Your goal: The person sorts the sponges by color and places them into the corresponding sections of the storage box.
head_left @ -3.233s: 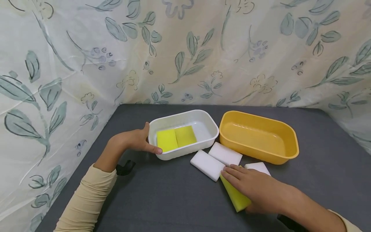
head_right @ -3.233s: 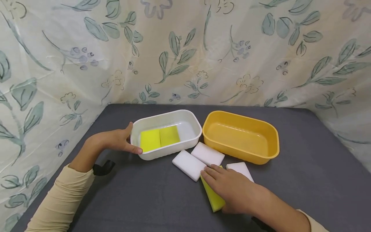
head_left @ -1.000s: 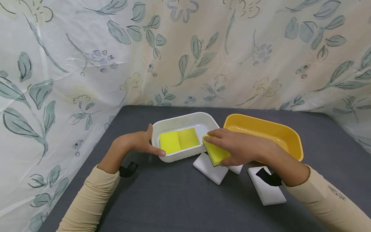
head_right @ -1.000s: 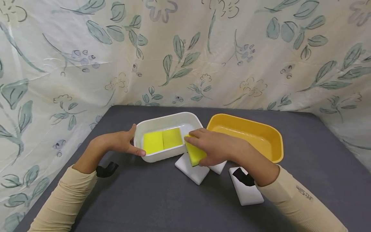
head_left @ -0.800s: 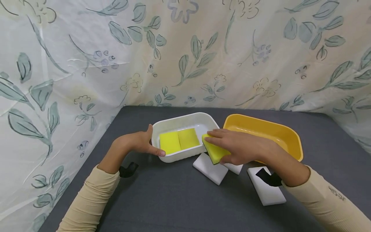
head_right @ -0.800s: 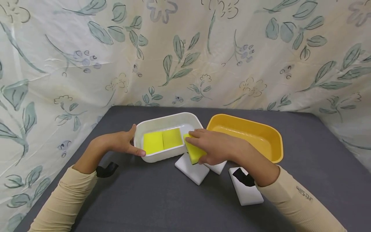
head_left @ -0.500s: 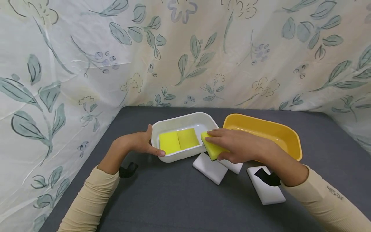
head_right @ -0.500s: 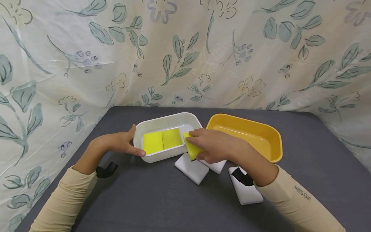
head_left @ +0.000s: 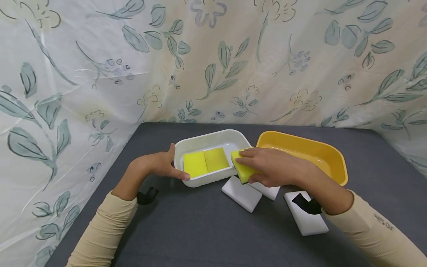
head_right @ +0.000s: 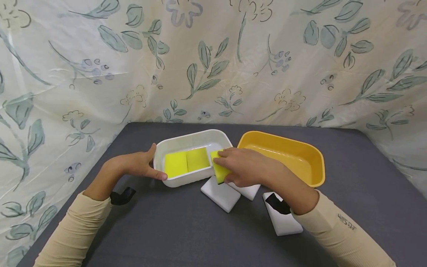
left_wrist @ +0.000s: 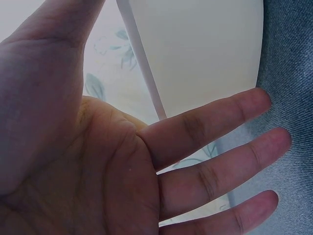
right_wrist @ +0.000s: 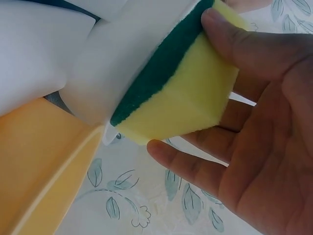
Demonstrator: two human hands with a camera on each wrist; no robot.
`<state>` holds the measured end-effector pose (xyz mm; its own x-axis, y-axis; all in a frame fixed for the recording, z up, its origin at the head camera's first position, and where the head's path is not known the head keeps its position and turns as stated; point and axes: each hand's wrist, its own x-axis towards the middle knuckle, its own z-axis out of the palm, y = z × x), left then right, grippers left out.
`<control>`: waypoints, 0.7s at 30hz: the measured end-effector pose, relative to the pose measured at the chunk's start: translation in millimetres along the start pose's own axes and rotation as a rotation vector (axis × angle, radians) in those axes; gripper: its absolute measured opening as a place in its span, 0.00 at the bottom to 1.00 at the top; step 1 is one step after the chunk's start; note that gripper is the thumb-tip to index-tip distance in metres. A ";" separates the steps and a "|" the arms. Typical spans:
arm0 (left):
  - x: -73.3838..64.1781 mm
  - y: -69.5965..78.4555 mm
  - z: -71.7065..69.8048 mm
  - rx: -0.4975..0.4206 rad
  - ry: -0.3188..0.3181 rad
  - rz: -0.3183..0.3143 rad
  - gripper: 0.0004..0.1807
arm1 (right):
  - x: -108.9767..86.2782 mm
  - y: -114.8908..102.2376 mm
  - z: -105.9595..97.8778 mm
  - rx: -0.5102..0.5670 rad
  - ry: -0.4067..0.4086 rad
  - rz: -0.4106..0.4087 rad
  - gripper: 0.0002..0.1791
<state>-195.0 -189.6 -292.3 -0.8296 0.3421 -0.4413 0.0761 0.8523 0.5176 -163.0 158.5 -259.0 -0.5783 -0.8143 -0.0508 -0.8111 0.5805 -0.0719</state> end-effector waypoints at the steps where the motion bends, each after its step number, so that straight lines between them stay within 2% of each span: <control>1: 0.1 0.1 0.0 0.001 -0.001 -0.001 0.70 | 0.0 0.2 -0.1 -0.001 0.006 -0.006 0.36; 7: -0.8 0.7 -0.3 0.004 -0.006 -0.017 0.73 | -0.2 0.6 -0.9 -0.002 0.034 -0.030 0.34; 14: -3.3 0.8 1.6 -0.001 0.000 0.007 0.71 | -1.0 -1.0 -1.0 -0.024 0.039 -0.011 0.33; 21: -4.4 1.6 3.7 -0.008 0.004 -0.001 0.70 | -0.9 -2.2 -0.6 -0.025 0.054 0.004 0.32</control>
<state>-189.2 -188.3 -292.2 -0.8320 0.3398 -0.4385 0.0713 0.8494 0.5229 -160.8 158.0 -258.2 -0.5848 -0.8112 0.0032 -0.8104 0.5840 -0.0472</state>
